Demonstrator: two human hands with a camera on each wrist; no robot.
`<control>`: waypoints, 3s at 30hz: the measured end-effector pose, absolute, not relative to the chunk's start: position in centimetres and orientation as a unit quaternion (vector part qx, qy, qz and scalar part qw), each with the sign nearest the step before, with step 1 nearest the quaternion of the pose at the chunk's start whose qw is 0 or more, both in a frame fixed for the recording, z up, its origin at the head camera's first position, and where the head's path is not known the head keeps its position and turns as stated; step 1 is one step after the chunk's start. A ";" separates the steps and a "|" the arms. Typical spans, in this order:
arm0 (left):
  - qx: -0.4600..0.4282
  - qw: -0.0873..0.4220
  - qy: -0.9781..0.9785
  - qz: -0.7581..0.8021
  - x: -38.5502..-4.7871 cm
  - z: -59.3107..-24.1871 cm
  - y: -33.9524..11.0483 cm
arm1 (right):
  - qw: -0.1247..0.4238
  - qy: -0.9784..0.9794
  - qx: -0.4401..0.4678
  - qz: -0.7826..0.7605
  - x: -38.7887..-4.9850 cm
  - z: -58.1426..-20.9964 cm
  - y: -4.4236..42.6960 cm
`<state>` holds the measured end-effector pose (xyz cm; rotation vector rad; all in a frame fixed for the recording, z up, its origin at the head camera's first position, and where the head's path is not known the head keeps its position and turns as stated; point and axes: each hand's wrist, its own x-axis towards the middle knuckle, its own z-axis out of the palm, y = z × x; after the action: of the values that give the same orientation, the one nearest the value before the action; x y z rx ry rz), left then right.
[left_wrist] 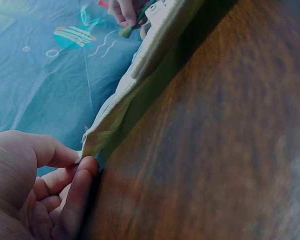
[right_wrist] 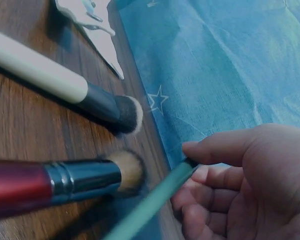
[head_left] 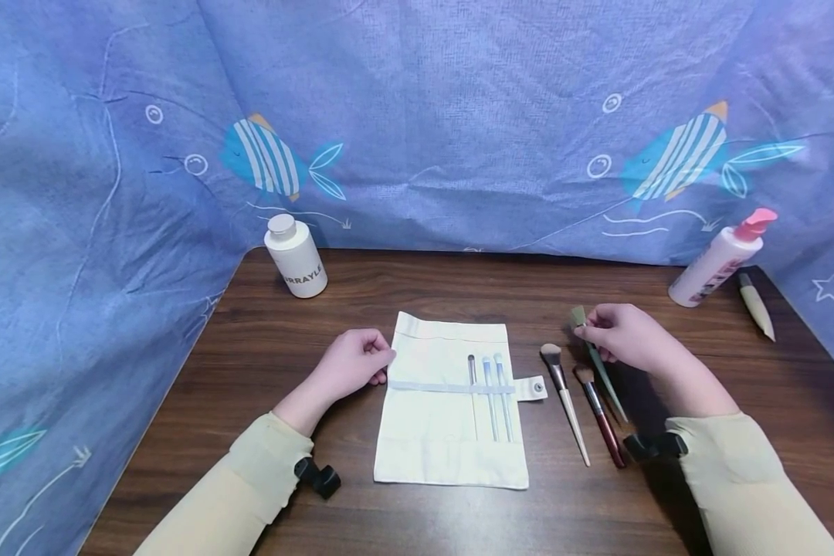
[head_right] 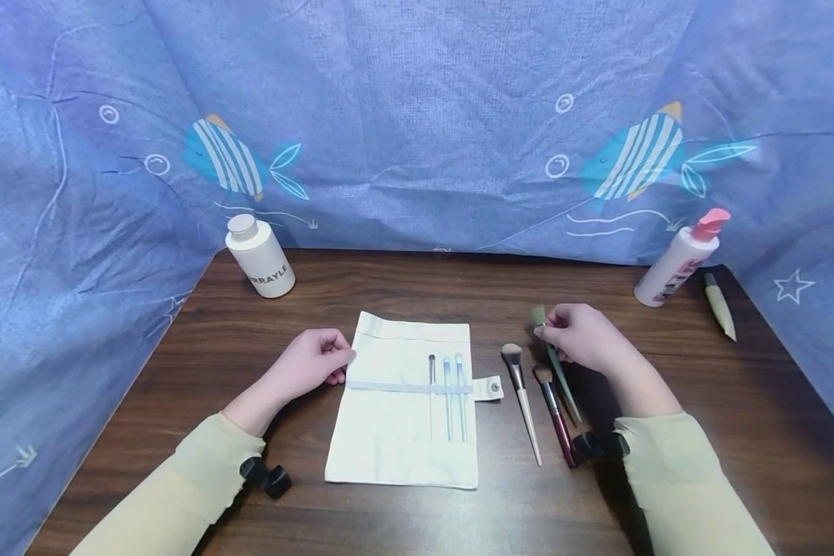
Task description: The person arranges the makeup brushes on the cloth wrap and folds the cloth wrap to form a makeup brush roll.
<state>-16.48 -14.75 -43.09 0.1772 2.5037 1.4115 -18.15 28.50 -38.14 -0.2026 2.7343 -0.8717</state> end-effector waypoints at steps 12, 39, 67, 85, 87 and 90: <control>0.068 0.133 0.866 0.477 -16.6 -43.0 -14.5 | 0.110 0.930 -0.069 -0.343 -17.6 -38.3 28.2; 0.057 0.142 0.864 0.480 -16.6 -43.0 -14.8 | 0.111 0.888 -0.082 -0.438 -18.4 -37.4 24.5; 0.051 0.136 0.864 0.482 -16.6 -43.1 -14.7 | 0.168 0.867 -0.078 -0.463 -19.7 -38.9 20.8; 0.051 0.138 0.864 0.482 -16.5 -42.7 -14.5 | 0.162 0.856 -0.094 -0.482 -19.7 -39.7 18.7; 0.054 0.138 0.865 0.480 -16.6 -42.7 -14.5 | 0.156 0.857 -0.093 -0.481 -19.7 -39.8 18.6; 0.054 0.137 0.866 0.477 -16.6 -42.7 -14.5 | 0.152 0.856 -0.092 -0.485 -19.7 -39.9 18.4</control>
<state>-16.64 -14.46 -42.66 0.1557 2.5067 1.3815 -19.66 18.39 -39.87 -0.2640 2.4571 -1.3902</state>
